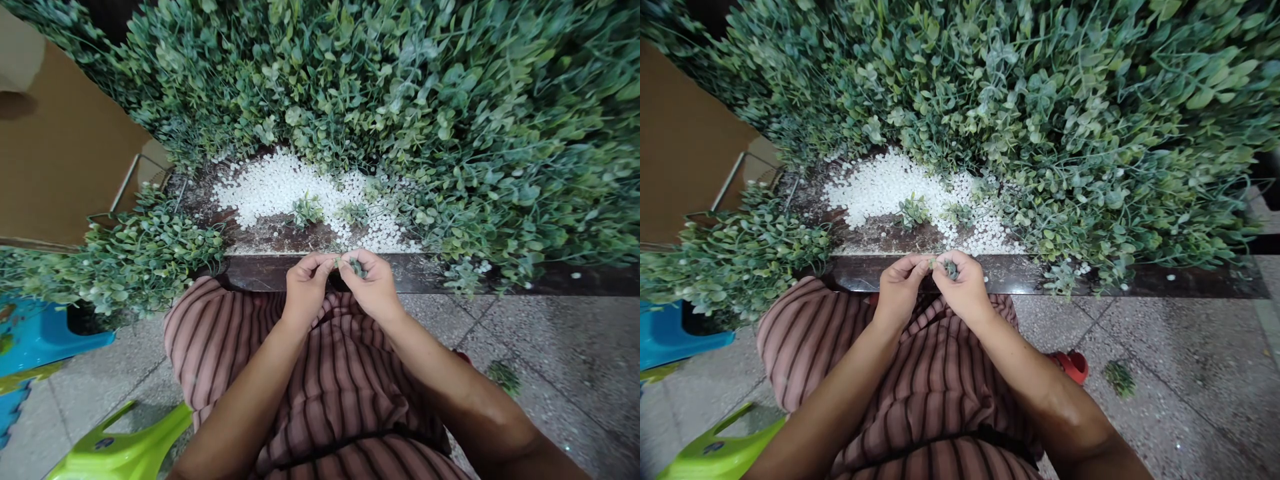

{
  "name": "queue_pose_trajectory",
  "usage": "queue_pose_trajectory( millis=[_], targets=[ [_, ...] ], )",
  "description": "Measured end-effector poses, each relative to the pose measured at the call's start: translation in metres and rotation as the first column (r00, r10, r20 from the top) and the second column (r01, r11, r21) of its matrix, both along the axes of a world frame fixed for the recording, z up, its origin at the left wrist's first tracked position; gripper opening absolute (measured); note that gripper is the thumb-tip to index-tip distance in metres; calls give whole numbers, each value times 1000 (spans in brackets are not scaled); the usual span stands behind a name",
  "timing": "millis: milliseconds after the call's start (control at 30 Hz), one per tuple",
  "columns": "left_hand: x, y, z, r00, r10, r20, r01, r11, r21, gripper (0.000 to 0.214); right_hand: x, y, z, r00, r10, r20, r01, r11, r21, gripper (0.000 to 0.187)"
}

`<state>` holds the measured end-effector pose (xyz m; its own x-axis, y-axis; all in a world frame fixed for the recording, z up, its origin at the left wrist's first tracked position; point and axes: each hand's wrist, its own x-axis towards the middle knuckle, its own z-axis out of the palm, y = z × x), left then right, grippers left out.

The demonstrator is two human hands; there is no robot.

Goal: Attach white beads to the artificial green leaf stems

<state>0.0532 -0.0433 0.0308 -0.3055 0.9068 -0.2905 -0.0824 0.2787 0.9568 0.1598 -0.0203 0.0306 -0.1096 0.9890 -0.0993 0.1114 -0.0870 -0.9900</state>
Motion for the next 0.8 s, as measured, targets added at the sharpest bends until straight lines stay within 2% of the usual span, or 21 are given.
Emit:
queue_pose_trajectory(
  millis=[233, 367, 567, 800],
  targets=[
    [3, 1, 2, 998, 59, 33, -59, 998, -5, 11, 1, 3, -1, 999, 39, -18, -39, 999, 3, 12],
    [4, 1, 3, 998, 55, 41, -54, 998, -12, 11, 2, 3, -4, 999, 32, -19, -32, 999, -1, 13],
    [4, 0, -4, 1000, 25, -6, -25, 1000, 10, 11, 0, 2, -5, 1000, -8, -9, 8, 1000, -17, 12],
    [0, 1, -3, 997, 9, 81, -6, 999, -38, 13, 1, 4, -4, 998, 34, -50, -36, 998, -43, 14]
  ],
)
